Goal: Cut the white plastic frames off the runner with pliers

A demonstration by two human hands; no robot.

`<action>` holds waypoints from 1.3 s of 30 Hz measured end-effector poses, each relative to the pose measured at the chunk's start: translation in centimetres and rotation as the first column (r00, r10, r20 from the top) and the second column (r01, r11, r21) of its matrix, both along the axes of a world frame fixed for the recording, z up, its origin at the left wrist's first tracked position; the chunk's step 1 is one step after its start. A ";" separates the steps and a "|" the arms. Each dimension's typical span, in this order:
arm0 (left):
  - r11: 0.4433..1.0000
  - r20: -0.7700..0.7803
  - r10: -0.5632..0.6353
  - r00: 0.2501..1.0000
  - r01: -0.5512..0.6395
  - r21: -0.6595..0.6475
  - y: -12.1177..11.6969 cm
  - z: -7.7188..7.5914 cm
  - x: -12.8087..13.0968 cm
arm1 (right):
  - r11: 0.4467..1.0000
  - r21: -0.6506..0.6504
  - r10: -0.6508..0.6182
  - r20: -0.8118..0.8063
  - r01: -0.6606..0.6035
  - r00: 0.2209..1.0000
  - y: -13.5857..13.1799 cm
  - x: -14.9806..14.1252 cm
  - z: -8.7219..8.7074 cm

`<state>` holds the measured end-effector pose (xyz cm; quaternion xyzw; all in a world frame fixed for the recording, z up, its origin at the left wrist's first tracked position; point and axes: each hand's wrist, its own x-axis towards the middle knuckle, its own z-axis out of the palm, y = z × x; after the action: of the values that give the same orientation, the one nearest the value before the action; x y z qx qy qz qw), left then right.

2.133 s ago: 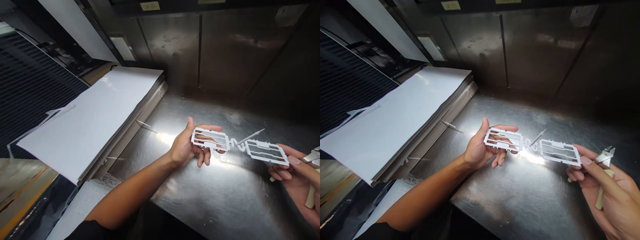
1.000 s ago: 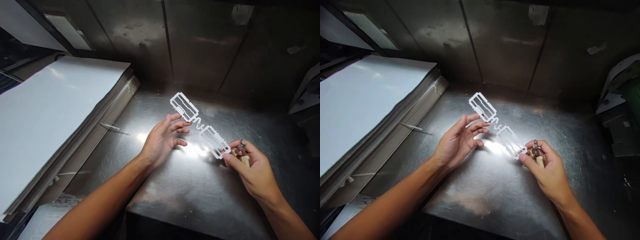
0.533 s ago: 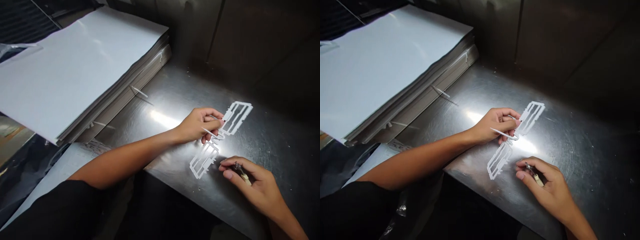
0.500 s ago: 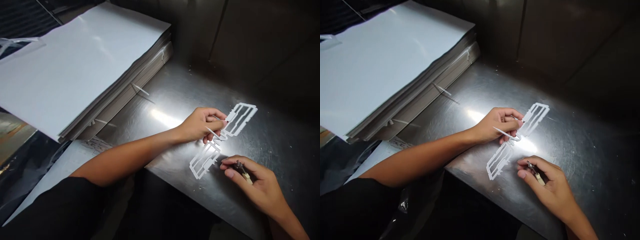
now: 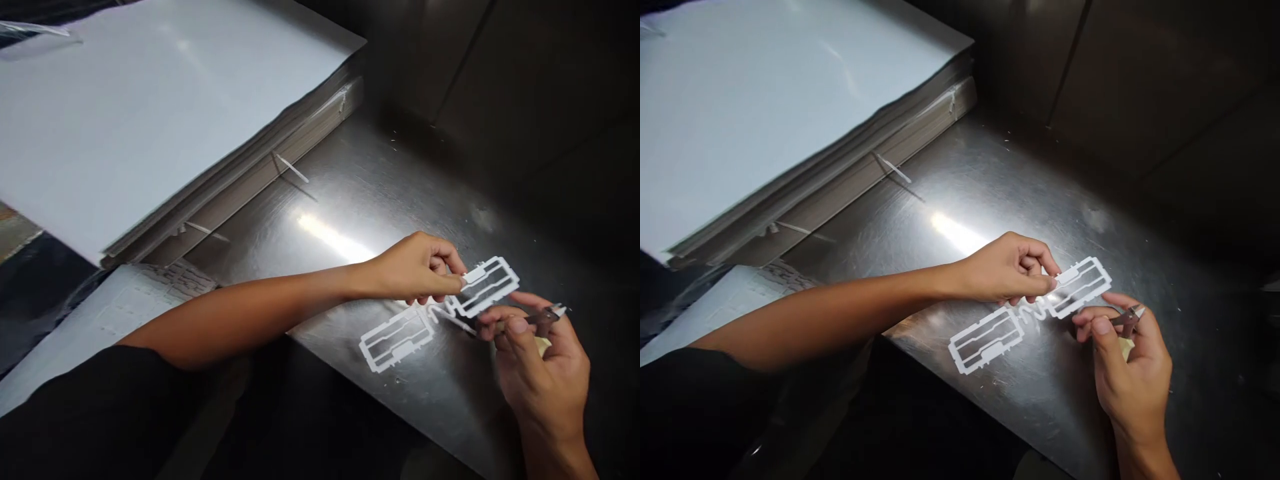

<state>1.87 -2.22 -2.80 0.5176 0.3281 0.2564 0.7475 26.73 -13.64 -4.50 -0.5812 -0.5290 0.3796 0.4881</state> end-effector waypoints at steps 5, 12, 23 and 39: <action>0.998 0.008 -0.063 0.998 0.063 0.007 -0.1 -0.2 0.1 | 0.998 -0.055 -0.004 -0.216 -0.008 0.976 0.7 -0.3 0.3; 0.996 -0.003 -0.083 0.997 0.083 0.028 0.0 -0.8 0.1 | 0.996 -0.030 -0.084 -0.213 0.080 0.973 1.0 -0.9 0.1; 0.989 0.096 -0.042 0.995 0.028 0.142 0.2 -1.5 0.0 | 0.977 -0.019 -0.208 -0.289 0.211 0.934 1.9 -1.3 1.1; 0.968 0.080 -0.208 0.975 0.217 -0.128 0.1 0.7 -1.1 | 0.918 0.100 -0.324 -0.370 0.384 0.871 2.4 0.8 2.4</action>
<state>0.74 -2.08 -2.10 0.4888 0.2629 0.1687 0.8146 27.50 -11.25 -2.15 -0.5487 -0.3494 0.3329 0.6827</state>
